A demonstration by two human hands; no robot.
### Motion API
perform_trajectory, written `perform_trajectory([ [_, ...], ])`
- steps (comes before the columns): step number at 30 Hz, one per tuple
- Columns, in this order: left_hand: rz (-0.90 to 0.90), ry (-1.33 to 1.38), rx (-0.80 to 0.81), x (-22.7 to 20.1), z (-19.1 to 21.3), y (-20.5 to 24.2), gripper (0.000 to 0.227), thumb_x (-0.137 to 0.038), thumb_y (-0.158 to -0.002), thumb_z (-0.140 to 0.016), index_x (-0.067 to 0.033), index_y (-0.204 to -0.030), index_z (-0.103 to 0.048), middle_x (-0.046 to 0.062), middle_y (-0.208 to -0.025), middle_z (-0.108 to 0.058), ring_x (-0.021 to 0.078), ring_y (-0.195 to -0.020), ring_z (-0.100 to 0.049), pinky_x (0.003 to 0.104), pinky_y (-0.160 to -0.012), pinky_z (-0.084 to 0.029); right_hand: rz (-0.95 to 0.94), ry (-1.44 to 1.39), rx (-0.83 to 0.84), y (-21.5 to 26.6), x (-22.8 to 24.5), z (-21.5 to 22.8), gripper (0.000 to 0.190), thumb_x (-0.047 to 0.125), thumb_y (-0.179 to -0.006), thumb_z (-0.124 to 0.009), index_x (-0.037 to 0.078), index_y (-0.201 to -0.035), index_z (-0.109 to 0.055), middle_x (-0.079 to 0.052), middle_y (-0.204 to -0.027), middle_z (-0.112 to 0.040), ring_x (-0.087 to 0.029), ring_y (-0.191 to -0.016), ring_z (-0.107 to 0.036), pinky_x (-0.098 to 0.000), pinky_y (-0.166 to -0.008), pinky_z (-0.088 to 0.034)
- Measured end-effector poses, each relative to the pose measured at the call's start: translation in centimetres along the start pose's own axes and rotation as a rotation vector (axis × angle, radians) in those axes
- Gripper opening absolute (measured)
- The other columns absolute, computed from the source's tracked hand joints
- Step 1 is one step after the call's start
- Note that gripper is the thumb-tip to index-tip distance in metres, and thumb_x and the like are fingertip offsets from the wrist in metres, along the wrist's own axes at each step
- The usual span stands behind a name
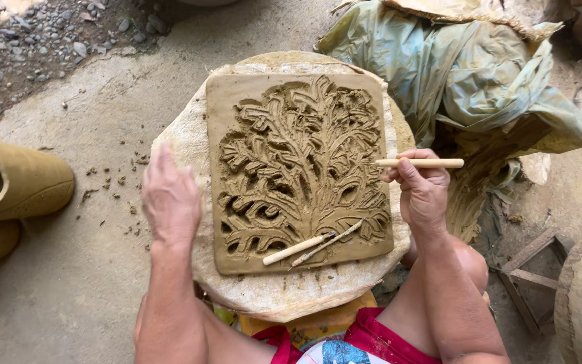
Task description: The person carves a tree-like pattern into a flat clay slab using a wooden tool, removing excess clay by hand.
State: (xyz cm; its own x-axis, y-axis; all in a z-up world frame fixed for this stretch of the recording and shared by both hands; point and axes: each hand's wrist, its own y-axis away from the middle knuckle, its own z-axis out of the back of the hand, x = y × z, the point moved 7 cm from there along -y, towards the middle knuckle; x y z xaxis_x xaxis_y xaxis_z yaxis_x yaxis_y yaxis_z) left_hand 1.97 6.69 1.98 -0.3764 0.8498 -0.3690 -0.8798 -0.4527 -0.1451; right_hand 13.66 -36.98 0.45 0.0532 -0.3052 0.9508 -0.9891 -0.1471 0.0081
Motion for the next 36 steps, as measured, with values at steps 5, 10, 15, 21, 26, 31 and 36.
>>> perform_trajectory([
  [5,0.292,-0.214,0.52,4.0,-2.2,1.3,0.048,-0.035,-0.104,-0.057,-0.0076,-0.142,-0.046,0.025,-0.091,-0.07,0.041,-0.088,-0.066,0.058,-0.083,-0.053,-0.044,0.166,-0.114,-1.1,2.2,0.2,0.019,0.003,-0.099,-0.066,0.001,-0.118,-0.068,-0.008,-0.1,-0.073,-0.015,-0.088,-0.072,-0.0306,-0.083,-0.061],
  [10,0.367,-0.19,0.679,5.3,-3.6,1.0,0.065,-0.029,-0.103,-0.056,-0.0043,-0.158,-0.03,0.018,-0.074,-0.07,0.0326,-0.07,-0.069,0.049,-0.073,-0.058,-0.027,0.403,0.069,-1.3,6.1,-0.7,0.017,0.003,-0.1,-0.07,-0.002,-0.116,-0.074,-0.009,-0.1,-0.073,-0.015,-0.09,-0.07,-0.0291,-0.081,-0.06],
  [15,0.393,-0.233,0.702,5.9,-4.9,0.4,0.066,-0.021,-0.103,-0.057,-0.0044,-0.161,-0.029,0.014,-0.071,-0.07,0.0295,-0.062,-0.066,0.046,-0.065,-0.059,-0.227,0.226,0.136,-1.6,1.3,-2.2,0.017,0.004,-0.096,-0.073,0.0,-0.112,-0.072,-0.006,-0.095,-0.072,-0.009,-0.08,-0.065,-0.0225,-0.068,-0.055],
  [21,0.339,-0.206,0.583,5.4,-4.8,-0.5,0.074,-0.026,-0.102,-0.056,-0.0096,-0.165,-0.021,0.013,-0.079,-0.069,0.0221,-0.063,-0.059,0.042,-0.067,-0.054,-0.13,0.49,0.164,-0.4,0.0,-1.7,0.016,0.005,-0.092,-0.076,0.001,-0.107,-0.074,-0.003,-0.096,-0.071,-0.006,-0.084,-0.062,-0.0206,-0.072,-0.051],
  [26,0.439,-0.173,0.652,5.7,-5.0,0.0,0.078,-0.03,-0.107,-0.047,-0.0188,-0.175,-0.009,0.016,-0.089,-0.069,0.0276,-0.062,-0.065,0.044,-0.066,-0.061,-0.081,0.606,0.214,-0.6,1.1,-3.1,0.008,0.008,-0.094,-0.076,0.003,-0.1,-0.074,-0.002,-0.089,-0.071,-0.008,-0.078,-0.063,-0.0227,-0.068,-0.052],
  [31,0.387,-0.213,0.638,6.1,-5.4,-0.3,0.079,-0.034,-0.107,-0.049,-0.0203,-0.174,-0.009,0.015,-0.091,-0.069,0.0272,-0.074,-0.067,0.046,-0.076,-0.059,0.013,0.655,0.236,-0.7,2.3,-4.7,0.011,0.01,-0.093,-0.074,0.004,-0.102,-0.076,-0.001,-0.088,-0.075,-0.008,-0.074,-0.067,-0.0223,-0.064,-0.056],
  [36,0.366,-0.203,0.618,6.2,-5.2,-0.1,0.078,-0.033,-0.106,-0.051,-0.0189,-0.173,-0.013,0.017,-0.098,-0.068,0.0304,-0.084,-0.069,0.049,-0.083,-0.059,-0.031,0.636,0.247,-0.3,1.5,-5.1,0.013,0.008,-0.092,-0.076,0.002,-0.103,-0.076,-0.003,-0.089,-0.074,-0.007,-0.075,-0.064,-0.0226,-0.064,-0.053],
])
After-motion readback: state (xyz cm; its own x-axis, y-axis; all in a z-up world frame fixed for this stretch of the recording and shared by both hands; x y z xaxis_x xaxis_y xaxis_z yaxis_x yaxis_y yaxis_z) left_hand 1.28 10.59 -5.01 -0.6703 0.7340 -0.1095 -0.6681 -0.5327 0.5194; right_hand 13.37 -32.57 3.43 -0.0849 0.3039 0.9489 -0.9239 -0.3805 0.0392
